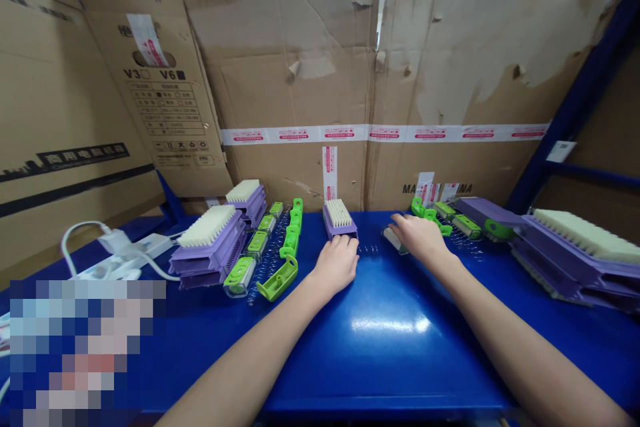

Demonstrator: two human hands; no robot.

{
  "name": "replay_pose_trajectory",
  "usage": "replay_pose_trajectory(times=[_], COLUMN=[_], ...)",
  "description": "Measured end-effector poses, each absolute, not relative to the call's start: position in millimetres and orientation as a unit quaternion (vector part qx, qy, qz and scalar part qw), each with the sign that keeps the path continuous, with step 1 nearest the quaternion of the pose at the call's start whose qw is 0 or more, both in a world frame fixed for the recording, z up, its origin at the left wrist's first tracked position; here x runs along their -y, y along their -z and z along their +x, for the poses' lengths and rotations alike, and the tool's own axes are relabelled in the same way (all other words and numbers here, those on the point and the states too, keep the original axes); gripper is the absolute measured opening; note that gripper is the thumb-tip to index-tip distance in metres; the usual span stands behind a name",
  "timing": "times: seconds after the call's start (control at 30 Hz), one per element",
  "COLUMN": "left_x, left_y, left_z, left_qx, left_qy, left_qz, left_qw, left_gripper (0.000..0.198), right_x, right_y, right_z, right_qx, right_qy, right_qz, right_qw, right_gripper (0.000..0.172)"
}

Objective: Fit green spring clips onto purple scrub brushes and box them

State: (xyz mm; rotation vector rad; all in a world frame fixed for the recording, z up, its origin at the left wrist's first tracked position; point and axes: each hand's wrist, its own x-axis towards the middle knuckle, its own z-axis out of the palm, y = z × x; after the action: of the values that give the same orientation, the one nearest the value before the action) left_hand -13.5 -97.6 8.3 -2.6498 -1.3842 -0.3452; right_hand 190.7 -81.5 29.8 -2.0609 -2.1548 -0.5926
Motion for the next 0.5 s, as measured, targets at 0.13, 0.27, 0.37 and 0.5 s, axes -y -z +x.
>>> replay_pose_trajectory(times=[0.13, 0.27, 0.37, 0.5], left_x=[100, 102, 104, 109], left_y=[-10, -10, -10, -10], left_z=[-14, -13, -12, -9], left_qx=[0.479, 0.477, 0.466, 0.448], left_qy=[0.115, 0.108, 0.111, 0.132], left_qz=[-0.867, -0.869, -0.874, -0.881], left_qw=[0.068, 0.079, 0.085, 0.081], left_gripper=[0.025, 0.023, 0.022, 0.024], right_x=[83, 87, 91, 95], right_y=[-32, -36, -39, -36], right_z=[192, 194, 193, 186], right_qx=[0.739, 0.732, 0.707, 0.695], right_qy=[0.178, 0.176, 0.207, 0.21], right_qz=[-0.649, -0.658, -0.672, -0.664], right_qw=[0.023, 0.024, 0.074, 0.179], right_gripper=[0.03, 0.034, 0.036, 0.039])
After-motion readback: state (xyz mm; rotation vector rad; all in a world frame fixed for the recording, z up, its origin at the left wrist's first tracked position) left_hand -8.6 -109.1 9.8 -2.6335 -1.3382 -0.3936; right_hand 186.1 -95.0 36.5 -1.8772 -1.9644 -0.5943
